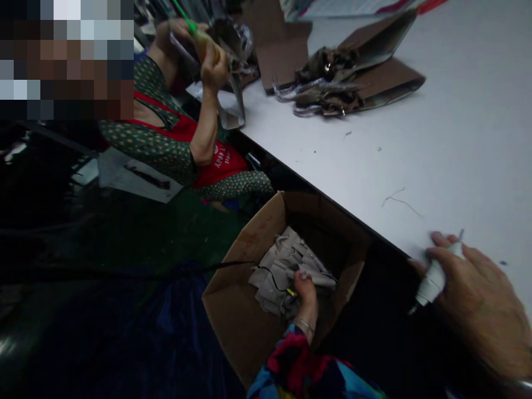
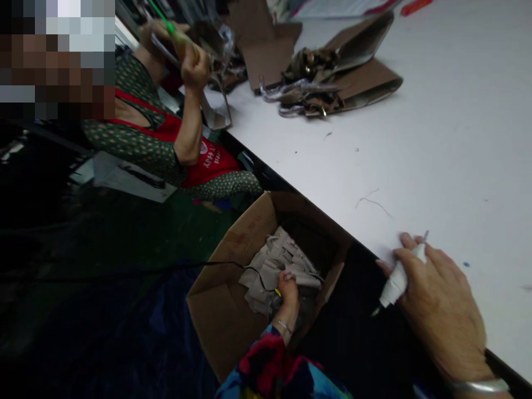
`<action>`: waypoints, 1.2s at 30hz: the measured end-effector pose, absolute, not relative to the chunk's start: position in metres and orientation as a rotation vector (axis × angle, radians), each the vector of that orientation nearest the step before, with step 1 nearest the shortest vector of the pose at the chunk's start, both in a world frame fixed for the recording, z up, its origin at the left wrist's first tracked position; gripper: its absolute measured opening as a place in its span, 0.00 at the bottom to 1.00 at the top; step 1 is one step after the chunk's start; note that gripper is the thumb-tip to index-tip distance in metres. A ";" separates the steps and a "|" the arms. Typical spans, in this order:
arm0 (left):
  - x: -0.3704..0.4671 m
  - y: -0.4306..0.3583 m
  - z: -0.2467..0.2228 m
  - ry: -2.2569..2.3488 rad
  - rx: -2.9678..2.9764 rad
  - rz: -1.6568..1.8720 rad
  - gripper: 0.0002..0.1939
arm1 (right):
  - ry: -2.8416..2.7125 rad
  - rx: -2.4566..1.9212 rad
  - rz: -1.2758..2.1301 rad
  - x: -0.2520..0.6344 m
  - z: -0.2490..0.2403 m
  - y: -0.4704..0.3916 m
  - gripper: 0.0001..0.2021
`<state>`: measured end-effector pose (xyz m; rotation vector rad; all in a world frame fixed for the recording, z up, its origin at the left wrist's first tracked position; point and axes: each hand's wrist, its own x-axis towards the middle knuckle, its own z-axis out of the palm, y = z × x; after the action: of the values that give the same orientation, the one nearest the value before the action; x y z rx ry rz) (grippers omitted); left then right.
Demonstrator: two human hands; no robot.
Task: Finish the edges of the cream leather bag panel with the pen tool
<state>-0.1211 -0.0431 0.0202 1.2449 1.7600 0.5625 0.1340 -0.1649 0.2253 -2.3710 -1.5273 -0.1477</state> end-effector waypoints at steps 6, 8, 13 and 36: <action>-0.133 -0.059 0.104 1.498 1.600 0.840 0.10 | -1.523 -2.229 -0.096 0.143 0.211 -0.162 0.23; -0.141 -0.056 0.144 1.299 1.921 0.950 0.12 | -1.423 -2.164 0.001 0.142 0.208 -0.166 0.25; -0.160 -0.035 0.257 0.890 2.309 1.290 0.08 | -1.091 -1.947 0.084 0.111 0.239 -0.199 0.27; -0.147 -0.067 0.490 -0.799 1.972 1.101 0.13 | -0.876 -1.570 0.312 0.055 0.393 -0.361 0.21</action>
<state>-0.1474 -0.0667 0.4895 1.9724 -0.7987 1.1013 0.0549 -0.3608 0.3933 -1.5703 -0.8760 0.3120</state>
